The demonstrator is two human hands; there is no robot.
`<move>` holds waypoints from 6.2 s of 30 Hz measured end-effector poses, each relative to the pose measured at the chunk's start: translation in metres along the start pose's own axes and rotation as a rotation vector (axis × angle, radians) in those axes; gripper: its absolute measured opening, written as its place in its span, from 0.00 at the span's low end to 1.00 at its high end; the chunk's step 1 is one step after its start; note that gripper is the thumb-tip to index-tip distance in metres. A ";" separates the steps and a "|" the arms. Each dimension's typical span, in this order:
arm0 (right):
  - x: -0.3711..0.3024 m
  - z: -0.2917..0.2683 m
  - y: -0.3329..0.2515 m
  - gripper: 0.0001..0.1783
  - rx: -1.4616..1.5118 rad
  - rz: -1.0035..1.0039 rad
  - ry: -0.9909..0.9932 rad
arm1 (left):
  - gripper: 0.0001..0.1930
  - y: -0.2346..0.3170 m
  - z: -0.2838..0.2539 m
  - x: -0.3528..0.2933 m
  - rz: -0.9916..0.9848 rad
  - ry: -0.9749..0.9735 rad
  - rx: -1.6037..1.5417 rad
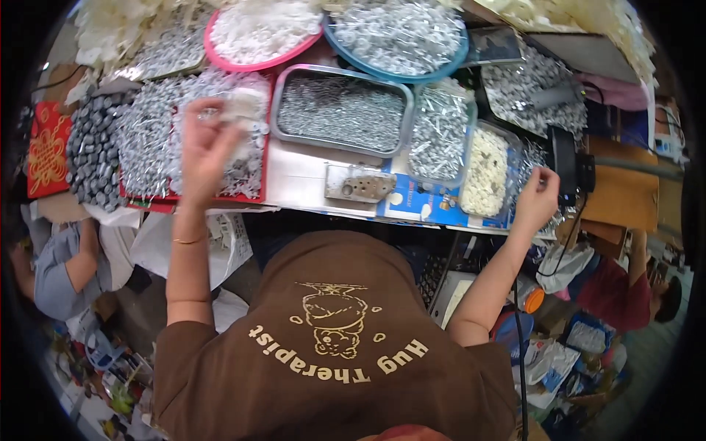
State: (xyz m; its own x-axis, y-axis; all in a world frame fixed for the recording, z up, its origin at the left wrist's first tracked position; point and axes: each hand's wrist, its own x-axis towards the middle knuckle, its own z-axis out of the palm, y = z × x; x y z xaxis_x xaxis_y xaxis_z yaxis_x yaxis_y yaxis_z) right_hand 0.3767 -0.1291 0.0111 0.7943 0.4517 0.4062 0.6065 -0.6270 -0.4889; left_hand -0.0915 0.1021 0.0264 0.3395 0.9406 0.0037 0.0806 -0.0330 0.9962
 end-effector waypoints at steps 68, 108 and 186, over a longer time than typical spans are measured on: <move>-0.051 0.044 -0.100 0.06 0.066 -0.687 -0.351 | 0.05 -0.021 0.149 -0.060 0.425 -0.136 0.666; -0.040 0.020 -0.190 0.06 0.546 -0.458 -0.446 | 0.08 -0.013 -0.047 0.053 0.348 0.196 1.317; -0.097 0.025 -0.222 0.04 1.248 -0.152 -0.779 | 0.10 0.000 0.081 -0.003 -0.567 -0.389 -0.835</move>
State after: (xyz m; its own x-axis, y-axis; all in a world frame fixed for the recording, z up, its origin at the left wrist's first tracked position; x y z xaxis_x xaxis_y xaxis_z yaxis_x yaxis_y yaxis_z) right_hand 0.1658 -0.0180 0.0611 0.2952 0.9336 0.2032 -0.0007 0.2129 -0.9771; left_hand -0.0168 0.0725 0.0195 0.7399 0.5697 -0.3577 -0.2944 0.7523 0.5894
